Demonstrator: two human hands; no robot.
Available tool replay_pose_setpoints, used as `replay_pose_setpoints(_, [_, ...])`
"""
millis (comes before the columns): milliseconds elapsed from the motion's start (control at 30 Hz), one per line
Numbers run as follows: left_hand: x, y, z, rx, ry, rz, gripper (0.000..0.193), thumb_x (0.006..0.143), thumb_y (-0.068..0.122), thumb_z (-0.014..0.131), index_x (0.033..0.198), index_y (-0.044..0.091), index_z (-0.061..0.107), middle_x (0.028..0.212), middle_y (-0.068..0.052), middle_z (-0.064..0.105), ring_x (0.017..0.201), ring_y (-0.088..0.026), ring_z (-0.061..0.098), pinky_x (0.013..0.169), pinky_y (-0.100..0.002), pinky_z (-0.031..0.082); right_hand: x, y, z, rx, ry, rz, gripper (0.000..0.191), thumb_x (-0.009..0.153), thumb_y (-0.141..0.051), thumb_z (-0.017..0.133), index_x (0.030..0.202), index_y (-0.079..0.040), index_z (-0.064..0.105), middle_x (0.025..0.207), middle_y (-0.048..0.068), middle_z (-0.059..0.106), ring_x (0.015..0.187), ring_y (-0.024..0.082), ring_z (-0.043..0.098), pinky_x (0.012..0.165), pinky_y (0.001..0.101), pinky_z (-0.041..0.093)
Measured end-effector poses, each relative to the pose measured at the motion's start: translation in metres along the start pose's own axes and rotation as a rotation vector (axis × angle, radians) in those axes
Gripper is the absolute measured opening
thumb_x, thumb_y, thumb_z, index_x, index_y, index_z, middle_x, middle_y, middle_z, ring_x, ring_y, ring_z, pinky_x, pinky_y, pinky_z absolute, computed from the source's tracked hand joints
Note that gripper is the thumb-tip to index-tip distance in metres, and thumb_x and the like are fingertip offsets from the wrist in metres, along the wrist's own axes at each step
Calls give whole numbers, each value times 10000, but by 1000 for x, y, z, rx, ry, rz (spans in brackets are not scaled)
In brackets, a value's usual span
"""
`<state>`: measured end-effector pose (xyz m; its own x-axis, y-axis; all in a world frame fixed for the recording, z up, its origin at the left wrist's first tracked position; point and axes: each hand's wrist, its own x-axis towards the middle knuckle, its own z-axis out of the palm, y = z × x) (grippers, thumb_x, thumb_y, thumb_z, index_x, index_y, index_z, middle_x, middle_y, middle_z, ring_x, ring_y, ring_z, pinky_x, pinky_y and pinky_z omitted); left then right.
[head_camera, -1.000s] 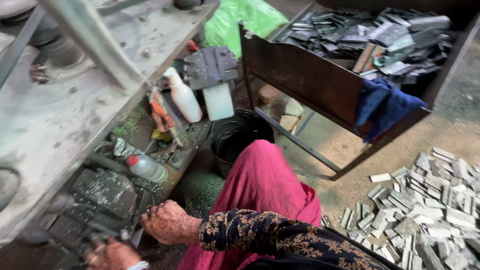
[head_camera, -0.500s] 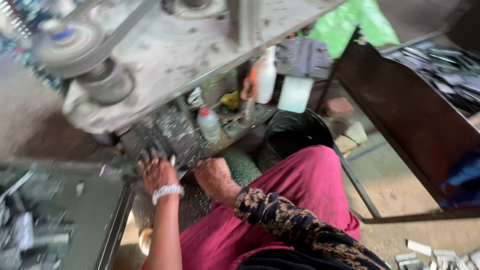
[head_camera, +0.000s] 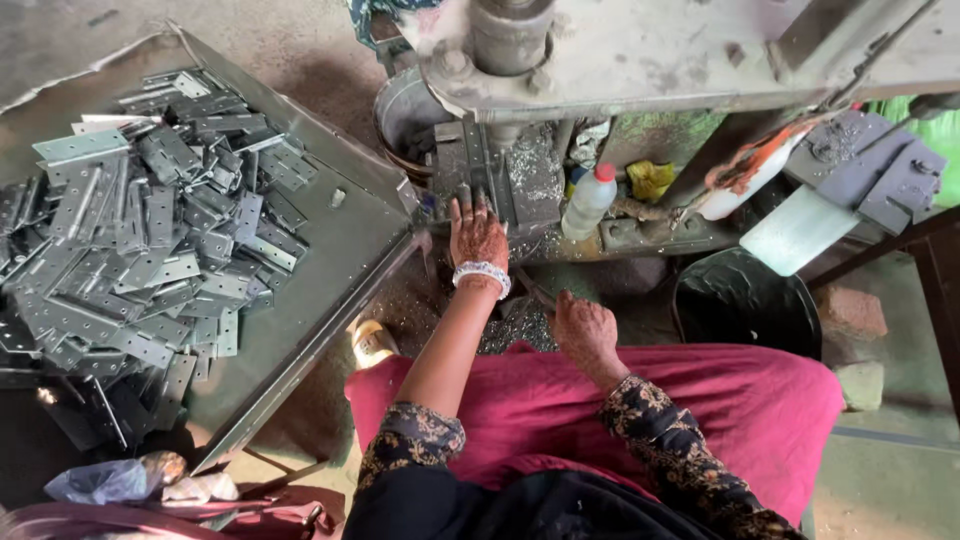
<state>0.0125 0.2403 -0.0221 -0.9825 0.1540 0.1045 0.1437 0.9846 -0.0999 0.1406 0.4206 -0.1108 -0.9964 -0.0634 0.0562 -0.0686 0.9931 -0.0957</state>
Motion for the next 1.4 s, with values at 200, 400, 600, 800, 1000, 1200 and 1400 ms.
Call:
replay_pose_setpoints(200, [-4, -6, -2, -5, 45, 19, 607, 1058, 429, 374, 1529, 56, 459, 1669, -92, 269, 1557, -314, 166, 1261, -491, 33, -14, -4, 8, 317, -170, 166, 470, 944, -571, 590, 1024, -108, 615, 825, 137, 730, 721, 308, 730, 679, 480, 578])
replay_pose_setpoints(400, [12, -7, -17, -4, -81, 1, 492, 1064, 373, 382, 1477, 135, 504, 1695, -46, 245, 1560, -317, 160, 1274, -503, 28, 2, -1, 9, 190, -207, 117, 554, 962, -601, 574, 1078, -60, 609, 878, 146, 719, 773, 301, 743, 668, 450, 608])
replay_pose_setpoints(600, [17, -2, -12, -118, -24, -25, 456, 1091, 330, 459, 1454, 98, 607, 1634, -98, 408, 1552, -297, 301, 1326, -500, 101, -8, -3, 4, 361, -214, 182, 510, 941, -584, 610, 1039, -88, 674, 897, 168, 741, 822, 350, 745, 710, 479, 581])
replay_pose_setpoints(800, [18, -8, -10, -35, -45, 39, 410, 1082, 297, 422, 1436, 216, 611, 1719, -16, 313, 1575, -273, 261, 1326, -515, 46, -12, -7, -14, 364, -148, 179, 426, 939, -479, 661, 1011, -60, 694, 888, 172, 742, 819, 367, 709, 678, 506, 539])
replay_pose_setpoints(1000, [37, -7, -14, 61, -50, 12, 505, 1054, 357, 395, 1493, 140, 520, 1704, -29, 245, 1549, -307, 192, 1248, -536, -14, -13, -8, -30, 396, -291, 200, 422, 972, -474, 645, 1067, -63, 673, 835, 139, 722, 743, 266, 712, 664, 443, 568])
replay_pose_setpoints(1200, [33, -12, -18, 50, -145, 15, 481, 1074, 347, 369, 1493, 157, 509, 1707, 26, 234, 1589, -297, 143, 1262, -541, -53, -20, -11, -16, 380, -241, 213, 376, 966, -437, 664, 1026, -66, 655, 794, 104, 703, 690, 250, 685, 626, 444, 557])
replay_pose_setpoints(1400, [57, -6, -25, 27, -158, -24, 503, 1041, 290, 399, 1520, 159, 481, 1714, 13, 210, 1560, -291, 174, 1246, -573, -61, -2, -1, -2, 459, -289, 218, 410, 938, -503, 657, 1020, -101, 671, 782, 65, 662, 663, 223, 638, 584, 418, 574])
